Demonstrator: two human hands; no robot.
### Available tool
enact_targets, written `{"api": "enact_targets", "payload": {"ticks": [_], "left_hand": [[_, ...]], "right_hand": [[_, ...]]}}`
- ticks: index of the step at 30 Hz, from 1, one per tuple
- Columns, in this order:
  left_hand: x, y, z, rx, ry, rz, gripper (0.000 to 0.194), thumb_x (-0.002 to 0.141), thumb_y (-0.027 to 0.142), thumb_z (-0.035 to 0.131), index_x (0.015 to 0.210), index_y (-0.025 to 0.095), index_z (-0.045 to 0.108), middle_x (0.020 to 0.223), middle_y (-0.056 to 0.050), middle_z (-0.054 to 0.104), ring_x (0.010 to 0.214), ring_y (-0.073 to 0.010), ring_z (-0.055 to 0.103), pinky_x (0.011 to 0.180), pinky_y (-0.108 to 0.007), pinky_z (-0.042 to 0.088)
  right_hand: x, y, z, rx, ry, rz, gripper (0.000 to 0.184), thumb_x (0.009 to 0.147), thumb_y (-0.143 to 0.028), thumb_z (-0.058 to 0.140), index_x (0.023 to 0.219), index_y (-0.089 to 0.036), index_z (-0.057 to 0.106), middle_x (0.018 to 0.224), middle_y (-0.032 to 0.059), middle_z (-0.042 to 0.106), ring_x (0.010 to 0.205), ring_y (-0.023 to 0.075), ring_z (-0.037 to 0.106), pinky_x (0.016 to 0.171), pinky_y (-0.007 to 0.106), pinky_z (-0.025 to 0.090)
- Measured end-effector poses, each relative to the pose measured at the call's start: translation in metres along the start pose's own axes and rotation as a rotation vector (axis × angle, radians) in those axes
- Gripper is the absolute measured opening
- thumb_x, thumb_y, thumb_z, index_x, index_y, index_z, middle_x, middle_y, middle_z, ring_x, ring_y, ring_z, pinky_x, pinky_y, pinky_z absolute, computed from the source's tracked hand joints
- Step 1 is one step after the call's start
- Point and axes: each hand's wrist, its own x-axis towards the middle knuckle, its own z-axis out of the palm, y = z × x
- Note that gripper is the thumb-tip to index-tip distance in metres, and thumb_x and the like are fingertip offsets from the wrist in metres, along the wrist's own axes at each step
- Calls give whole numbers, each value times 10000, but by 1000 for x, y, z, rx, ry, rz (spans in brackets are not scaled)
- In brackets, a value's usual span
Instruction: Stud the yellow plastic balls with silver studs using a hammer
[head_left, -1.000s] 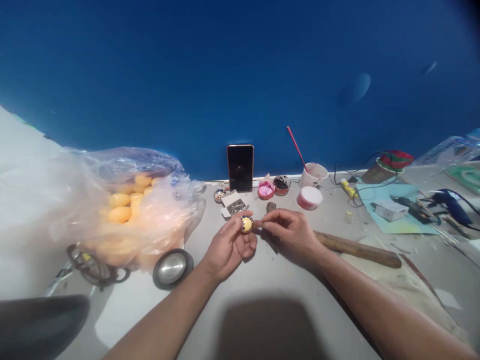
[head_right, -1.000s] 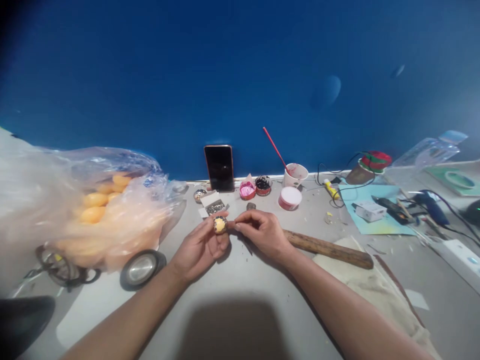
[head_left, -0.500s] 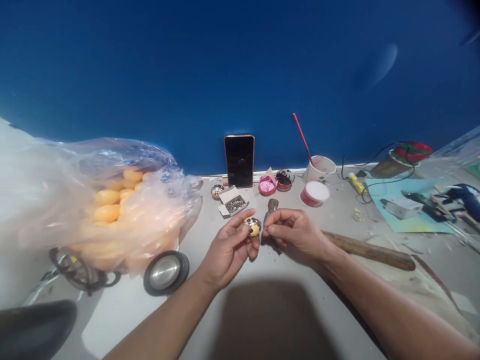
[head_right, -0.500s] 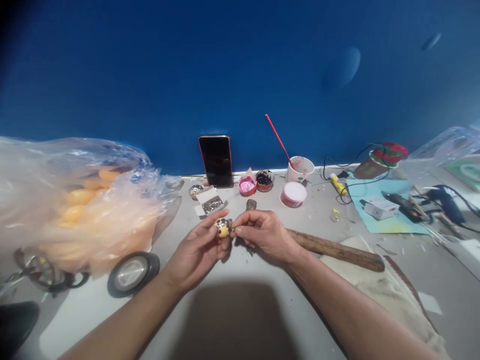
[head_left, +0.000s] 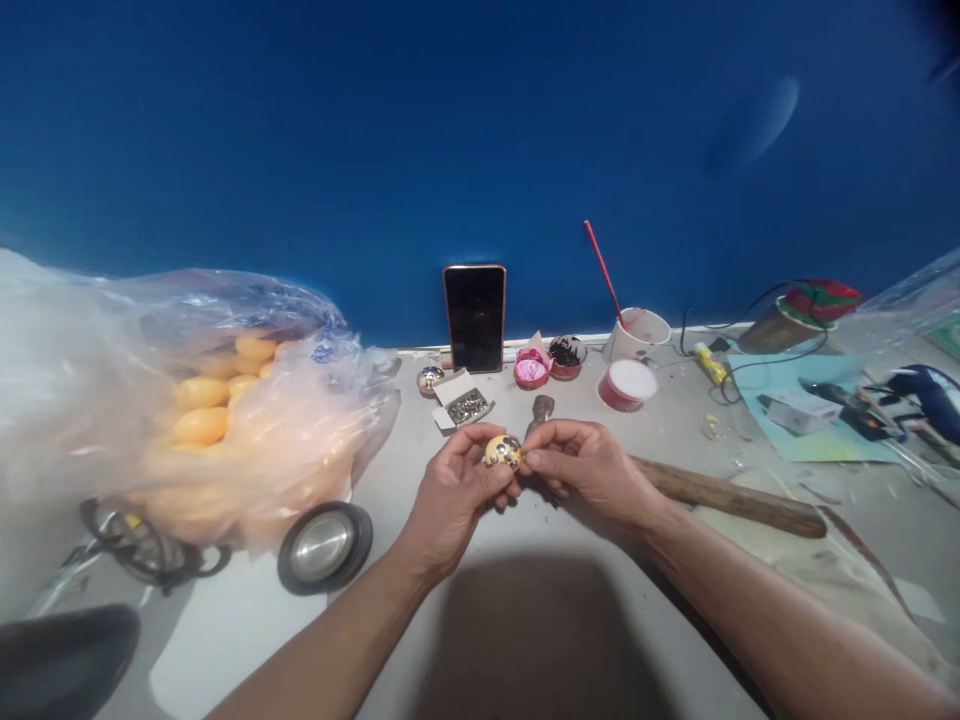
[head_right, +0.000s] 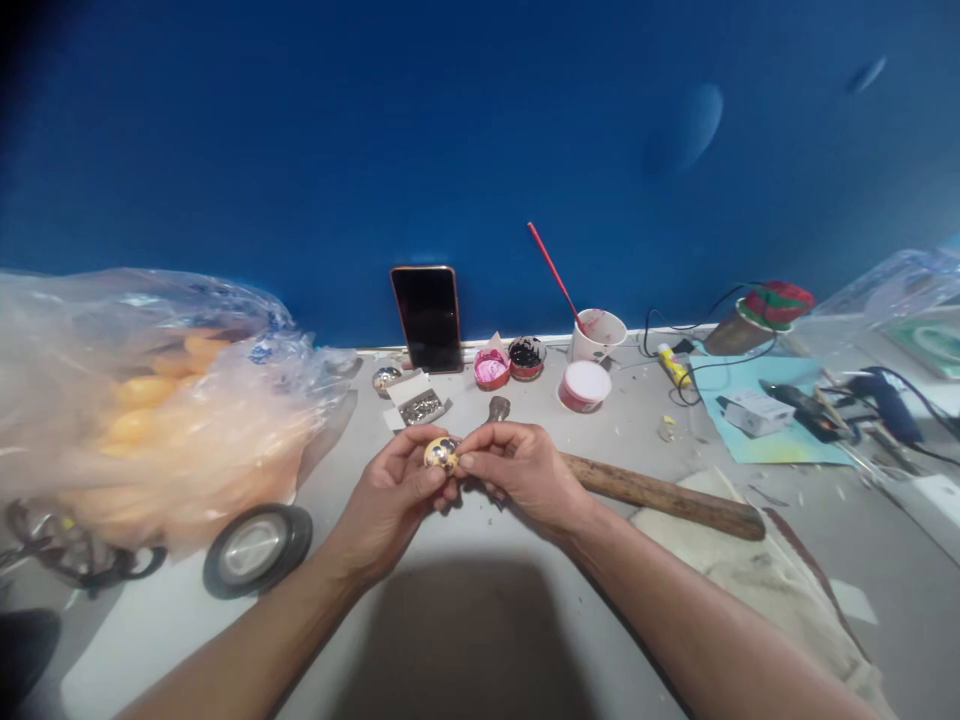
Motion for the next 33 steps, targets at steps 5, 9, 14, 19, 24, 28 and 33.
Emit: {"api": "enact_targets", "payload": {"ticks": [5,9,14,19,24,28,33], "left_hand": [[-1,1,1,1,17,-4,524,665,304,976,1066,176,663,878,-3,704,594,-83,620,557,-207,453],[0,1,2,-8,18,-11,526,650,303,983,1056,172,675,847,4,703,580,-80,613,552,-205,445],[1,4,3,-17,11,-10,525,631,299,994,1037,168,689,824,6,706,571,-81,614,555,-208,453],[0,5,3,-27,9,-9,519,618,285,1000,1026,163,703,819,-3,718,578,-92,629,567,-220,474],[1,3,2,-18,13,-6,498,627,254,991,1024,160,704,805,-11,729,580,-103,643,578,-233,493],[2,2,-1,6,1,-11,488,657,251,976,1051,154,705,758,-30,743,598,-119,655,609,-246,519],[1,1,-2,-2,7,-18,501,656,248,973,1084,148,732,746,-47,754,596,-134,665,606,-257,526]], "right_hand": [[0,-1,-1,24,11,23,287,697,-389,937,777,-167,773,481,-59,524,459,70,413,467,221,301],[0,0,-1,30,5,36,257,685,-354,936,768,-167,780,487,-54,537,455,70,411,466,225,295],[0,-2,0,26,4,35,233,686,-335,923,762,-162,785,492,-51,542,463,72,415,474,229,296],[0,-3,0,9,4,35,224,693,-332,912,744,-161,777,492,-51,540,465,72,414,476,232,292],[0,-3,0,9,-4,36,218,692,-321,906,741,-157,771,500,-41,562,462,70,414,474,234,277],[1,-4,0,16,-2,43,225,674,-318,912,729,-158,764,547,-25,610,464,68,424,472,236,296],[0,-6,2,22,-25,30,229,672,-318,913,711,-159,753,590,-7,652,469,67,444,474,232,304]]}}
